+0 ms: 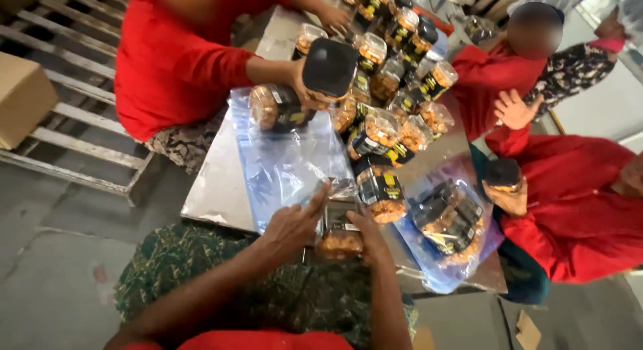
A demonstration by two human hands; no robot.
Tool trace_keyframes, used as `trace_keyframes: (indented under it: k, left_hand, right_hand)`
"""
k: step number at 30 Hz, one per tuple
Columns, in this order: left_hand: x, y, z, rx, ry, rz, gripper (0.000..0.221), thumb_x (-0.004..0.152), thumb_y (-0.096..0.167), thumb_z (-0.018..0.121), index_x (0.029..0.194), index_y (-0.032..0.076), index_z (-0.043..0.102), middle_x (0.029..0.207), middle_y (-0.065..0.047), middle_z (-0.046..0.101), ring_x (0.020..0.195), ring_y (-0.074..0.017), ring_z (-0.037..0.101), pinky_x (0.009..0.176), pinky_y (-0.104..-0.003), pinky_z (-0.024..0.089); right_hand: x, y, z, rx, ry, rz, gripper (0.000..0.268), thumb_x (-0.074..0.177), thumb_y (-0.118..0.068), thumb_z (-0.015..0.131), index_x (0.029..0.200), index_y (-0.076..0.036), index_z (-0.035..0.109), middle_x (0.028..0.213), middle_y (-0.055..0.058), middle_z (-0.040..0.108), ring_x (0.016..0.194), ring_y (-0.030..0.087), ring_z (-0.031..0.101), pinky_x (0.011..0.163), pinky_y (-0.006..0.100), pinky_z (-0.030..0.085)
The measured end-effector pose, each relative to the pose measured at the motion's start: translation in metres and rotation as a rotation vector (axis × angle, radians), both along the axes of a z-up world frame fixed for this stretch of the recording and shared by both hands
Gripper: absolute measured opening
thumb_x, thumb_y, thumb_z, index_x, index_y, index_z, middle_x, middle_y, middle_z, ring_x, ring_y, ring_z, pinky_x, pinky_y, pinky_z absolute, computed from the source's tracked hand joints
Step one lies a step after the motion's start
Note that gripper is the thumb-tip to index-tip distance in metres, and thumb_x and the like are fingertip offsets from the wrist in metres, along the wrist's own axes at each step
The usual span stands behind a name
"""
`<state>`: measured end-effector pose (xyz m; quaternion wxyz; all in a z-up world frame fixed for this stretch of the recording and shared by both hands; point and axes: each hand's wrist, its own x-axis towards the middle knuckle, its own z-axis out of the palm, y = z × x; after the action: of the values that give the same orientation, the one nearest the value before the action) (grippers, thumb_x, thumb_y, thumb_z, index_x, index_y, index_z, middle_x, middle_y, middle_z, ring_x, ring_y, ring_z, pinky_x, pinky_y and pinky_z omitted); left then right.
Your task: The person packs several plastic jars of snacks into large clear plastic bags by hand on a metal table.
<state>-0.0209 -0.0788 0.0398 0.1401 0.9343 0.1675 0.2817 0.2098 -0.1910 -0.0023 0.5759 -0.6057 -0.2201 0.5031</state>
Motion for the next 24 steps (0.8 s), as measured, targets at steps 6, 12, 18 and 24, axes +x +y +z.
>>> trace_keyframes:
  k: [6,12,18,24]
  left_hand:
    - [0.008,-0.006,-0.01,0.009,0.143,-0.022,0.078,0.084,0.006,0.069,0.154,0.0,0.036,0.168,-0.021,0.015,0.067,-0.0301,0.067,0.057,-0.043,0.056]
    - [0.004,-0.005,-0.025,0.188,0.058,0.038,0.082,0.074,0.002,0.068,0.152,-0.004,0.042,0.166,-0.022,0.019,0.075,-0.0278,0.066,0.06,-0.038,0.057]
    - [0.011,-0.006,-0.033,0.194,0.032,0.057,0.072,0.077,-0.001,0.065,0.147,-0.002,0.047,0.165,-0.018,0.023,0.081,-0.0253,0.065,0.062,-0.035,0.057]
    - [0.004,-0.007,-0.03,0.209,0.064,0.009,0.067,0.08,0.0,0.062,0.145,-0.005,0.048,0.167,-0.021,0.023,0.078,-0.0233,0.065,0.064,-0.036,0.056]
  right_hand:
    - [0.01,0.009,-0.008,0.117,-0.446,0.211,0.079,0.098,-0.036,0.077,0.158,-0.004,0.038,0.155,0.011,0.052,0.14,0.025,0.054,0.109,0.034,0.049]
    - [0.017,0.046,-0.024,-0.136,0.06,-0.023,0.067,0.08,-0.041,0.066,0.137,-0.01,0.052,0.12,0.014,0.063,0.103,0.035,0.064,0.075,0.057,0.056]
    - [-0.011,0.123,-0.064,0.485,-0.15,-0.031,0.059,0.095,-0.034,0.068,0.145,-0.012,0.047,0.134,0.013,0.056,0.118,0.027,0.06,0.094,0.041,0.054]
    - [0.013,0.168,-0.054,0.268,-0.696,-0.114,0.059,0.092,-0.032,0.071,0.143,-0.013,0.047,0.131,0.014,0.058,0.114,0.028,0.062,0.092,0.041,0.054]
